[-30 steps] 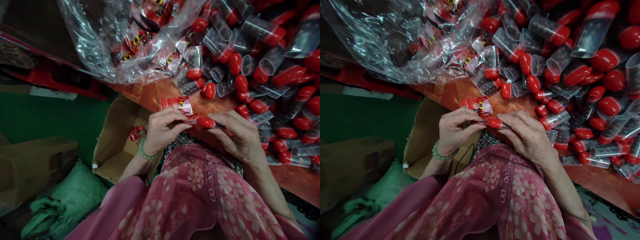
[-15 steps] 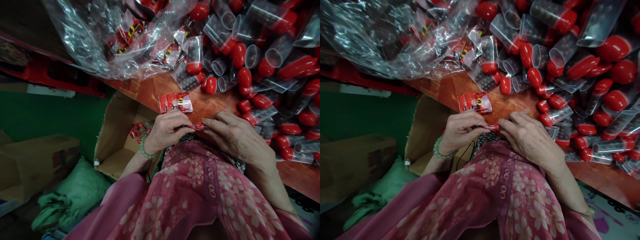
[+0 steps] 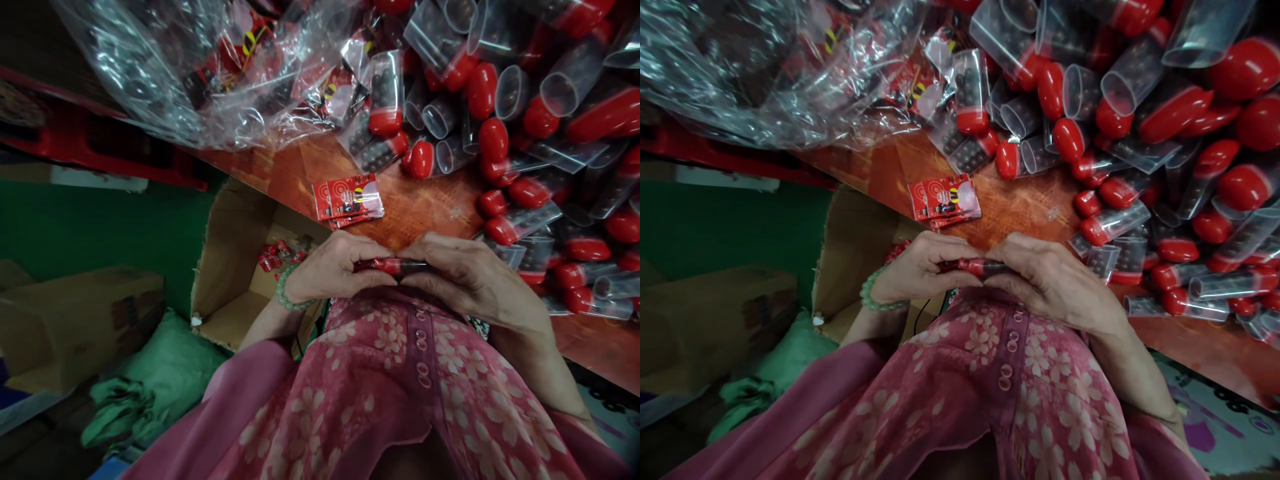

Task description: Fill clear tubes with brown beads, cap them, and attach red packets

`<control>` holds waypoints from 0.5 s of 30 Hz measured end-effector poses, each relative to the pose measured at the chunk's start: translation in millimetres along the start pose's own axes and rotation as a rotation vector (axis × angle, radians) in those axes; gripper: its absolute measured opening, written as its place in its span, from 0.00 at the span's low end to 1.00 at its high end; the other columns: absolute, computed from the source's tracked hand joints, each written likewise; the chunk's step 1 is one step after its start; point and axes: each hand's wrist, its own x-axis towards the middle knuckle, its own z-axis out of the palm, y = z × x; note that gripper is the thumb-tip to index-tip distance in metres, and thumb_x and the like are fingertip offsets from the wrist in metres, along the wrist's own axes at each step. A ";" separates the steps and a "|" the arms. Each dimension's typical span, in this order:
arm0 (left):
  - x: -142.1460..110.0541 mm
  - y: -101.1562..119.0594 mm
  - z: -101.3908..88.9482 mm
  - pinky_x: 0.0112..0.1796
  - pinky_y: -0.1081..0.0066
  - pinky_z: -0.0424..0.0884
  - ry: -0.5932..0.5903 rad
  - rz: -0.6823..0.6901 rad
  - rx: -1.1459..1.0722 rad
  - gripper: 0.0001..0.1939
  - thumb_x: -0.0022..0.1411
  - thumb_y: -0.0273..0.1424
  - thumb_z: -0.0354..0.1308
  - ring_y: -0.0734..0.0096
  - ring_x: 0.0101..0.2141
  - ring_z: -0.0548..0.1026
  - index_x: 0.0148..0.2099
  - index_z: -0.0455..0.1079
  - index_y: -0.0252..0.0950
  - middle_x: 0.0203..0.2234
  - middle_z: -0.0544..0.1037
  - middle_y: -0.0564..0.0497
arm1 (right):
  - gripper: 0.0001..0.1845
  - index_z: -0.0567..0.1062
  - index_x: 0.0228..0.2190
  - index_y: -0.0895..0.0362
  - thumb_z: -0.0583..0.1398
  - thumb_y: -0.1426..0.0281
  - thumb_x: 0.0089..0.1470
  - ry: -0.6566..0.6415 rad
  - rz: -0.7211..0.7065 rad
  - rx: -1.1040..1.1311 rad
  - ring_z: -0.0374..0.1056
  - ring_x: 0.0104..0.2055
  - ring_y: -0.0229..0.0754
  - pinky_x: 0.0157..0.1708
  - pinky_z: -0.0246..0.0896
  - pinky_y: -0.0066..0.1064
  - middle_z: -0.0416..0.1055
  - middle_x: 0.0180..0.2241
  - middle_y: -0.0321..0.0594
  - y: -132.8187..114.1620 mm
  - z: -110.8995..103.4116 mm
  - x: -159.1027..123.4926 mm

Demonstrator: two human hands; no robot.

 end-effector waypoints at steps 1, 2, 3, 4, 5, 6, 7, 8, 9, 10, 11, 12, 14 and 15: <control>1.5 1.5 -1.4 0.29 0.78 0.70 -0.059 -0.057 -0.079 0.13 0.66 0.39 0.65 0.76 0.25 0.76 0.41 0.82 0.33 0.27 0.82 0.50 | 0.11 0.78 0.48 0.54 0.59 0.65 0.68 0.000 0.008 0.048 0.76 0.39 0.40 0.38 0.71 0.32 0.78 0.39 0.39 -0.3 0.7 0.4; 3.0 2.5 -2.8 0.28 0.78 0.69 -0.111 -0.114 -0.150 0.14 0.66 0.40 0.64 0.76 0.24 0.75 0.40 0.82 0.34 0.26 0.82 0.51 | 0.11 0.78 0.48 0.54 0.60 0.65 0.68 0.016 0.019 0.086 0.76 0.40 0.40 0.39 0.71 0.31 0.78 0.40 0.39 -0.2 1.7 0.8; 4.3 3.1 -4.0 0.28 0.77 0.69 -0.146 -0.168 -0.201 0.14 0.66 0.41 0.64 0.75 0.24 0.74 0.40 0.82 0.34 0.26 0.81 0.51 | 0.11 0.78 0.48 0.53 0.61 0.66 0.67 0.041 0.033 0.120 0.77 0.41 0.40 0.40 0.72 0.32 0.79 0.41 0.39 0.5 3.0 1.2; 5.0 3.0 -4.9 0.28 0.77 0.69 -0.163 -0.214 -0.229 0.15 0.65 0.41 0.65 0.75 0.24 0.74 0.40 0.83 0.34 0.26 0.81 0.51 | 0.11 0.79 0.48 0.53 0.61 0.66 0.66 0.066 0.045 0.160 0.77 0.42 0.41 0.42 0.73 0.32 0.80 0.41 0.39 1.6 4.5 1.5; 4.8 2.3 -5.6 0.28 0.76 0.69 -0.162 -0.256 -0.240 0.15 0.65 0.42 0.65 0.74 0.25 0.75 0.40 0.83 0.34 0.27 0.82 0.51 | 0.10 0.80 0.47 0.53 0.62 0.66 0.66 0.087 0.061 0.212 0.77 0.43 0.41 0.43 0.73 0.33 0.80 0.42 0.39 3.1 6.2 1.5; 3.7 0.9 -6.1 0.29 0.76 0.70 -0.135 -0.292 -0.246 0.16 0.64 0.43 0.66 0.73 0.26 0.75 0.40 0.83 0.34 0.28 0.82 0.51 | 0.09 0.81 0.45 0.52 0.62 0.66 0.65 0.106 0.084 0.278 0.77 0.43 0.41 0.43 0.74 0.33 0.81 0.42 0.39 4.7 8.1 1.3; 1.6 -0.9 -6.2 0.30 0.76 0.70 -0.089 -0.324 -0.258 0.17 0.62 0.45 0.67 0.73 0.27 0.76 0.42 0.83 0.35 0.29 0.83 0.50 | 0.09 0.81 0.44 0.52 0.63 0.65 0.65 0.130 0.119 0.353 0.78 0.42 0.40 0.42 0.74 0.32 0.81 0.41 0.38 6.5 10.2 0.8; -1.3 -3.2 -6.0 0.30 0.75 0.71 -0.023 -0.343 -0.286 0.20 0.61 0.48 0.68 0.72 0.28 0.77 0.43 0.83 0.35 0.32 0.84 0.49 | 0.08 0.82 0.43 0.53 0.64 0.64 0.64 0.164 0.166 0.429 0.78 0.39 0.40 0.40 0.74 0.31 0.82 0.39 0.38 8.4 12.4 -0.1; -4.7 -5.7 -5.4 0.31 0.73 0.73 0.054 -0.353 -0.334 0.24 0.59 0.52 0.68 0.70 0.30 0.79 0.46 0.83 0.36 0.35 0.84 0.47 | 0.09 0.82 0.42 0.53 0.65 0.63 0.62 0.205 0.221 0.499 0.77 0.37 0.39 0.37 0.74 0.30 0.82 0.37 0.37 10.4 14.7 -1.1; -8.3 -8.1 -4.0 0.33 0.71 0.75 0.128 -0.353 -0.405 0.29 0.57 0.56 0.67 0.67 0.32 0.80 0.48 0.82 0.37 0.37 0.84 0.45 | 0.10 0.82 0.41 0.52 0.67 0.62 0.60 0.252 0.275 0.562 0.77 0.34 0.38 0.34 0.73 0.29 0.82 0.35 0.36 12.5 17.0 -2.4; -11.6 -10.3 -1.7 0.34 0.69 0.77 0.185 -0.347 -0.488 0.34 0.55 0.60 0.66 0.64 0.34 0.82 0.51 0.81 0.38 0.40 0.84 0.44 | 0.11 0.83 0.41 0.52 0.68 0.60 0.58 0.301 0.323 0.617 0.75 0.31 0.37 0.30 0.72 0.28 0.81 0.33 0.35 14.7 19.4 -3.6; -14.2 -12.0 1.8 0.36 0.66 0.79 0.226 -0.335 -0.572 0.38 0.52 0.62 0.66 0.61 0.37 0.83 0.53 0.80 0.38 0.42 0.84 0.42 | 0.13 0.83 0.40 0.53 0.69 0.58 0.57 0.344 0.360 0.664 0.73 0.28 0.36 0.27 0.70 0.27 0.81 0.32 0.35 16.9 21.7 -4.6; -16.1 -13.3 12.7 0.40 0.62 0.81 0.278 -0.308 -0.709 0.41 0.49 0.63 0.68 0.55 0.43 0.83 0.54 0.78 0.39 0.44 0.83 0.40 | 0.16 0.83 0.40 0.53 0.71 0.56 0.54 0.409 0.412 0.745 0.69 0.24 0.34 0.23 0.65 0.25 0.80 0.30 0.35 21.2 26.1 -5.6; -15.2 -12.8 19.9 0.42 0.61 0.81 0.296 -0.300 -0.756 0.40 0.48 0.63 0.69 0.54 0.44 0.83 0.54 0.78 0.39 0.44 0.83 0.40 | 0.17 0.83 0.40 0.53 0.71 0.56 0.53 0.434 0.430 0.782 0.67 0.23 0.34 0.22 0.64 0.25 0.80 0.30 0.35 23.1 28.1 -5.3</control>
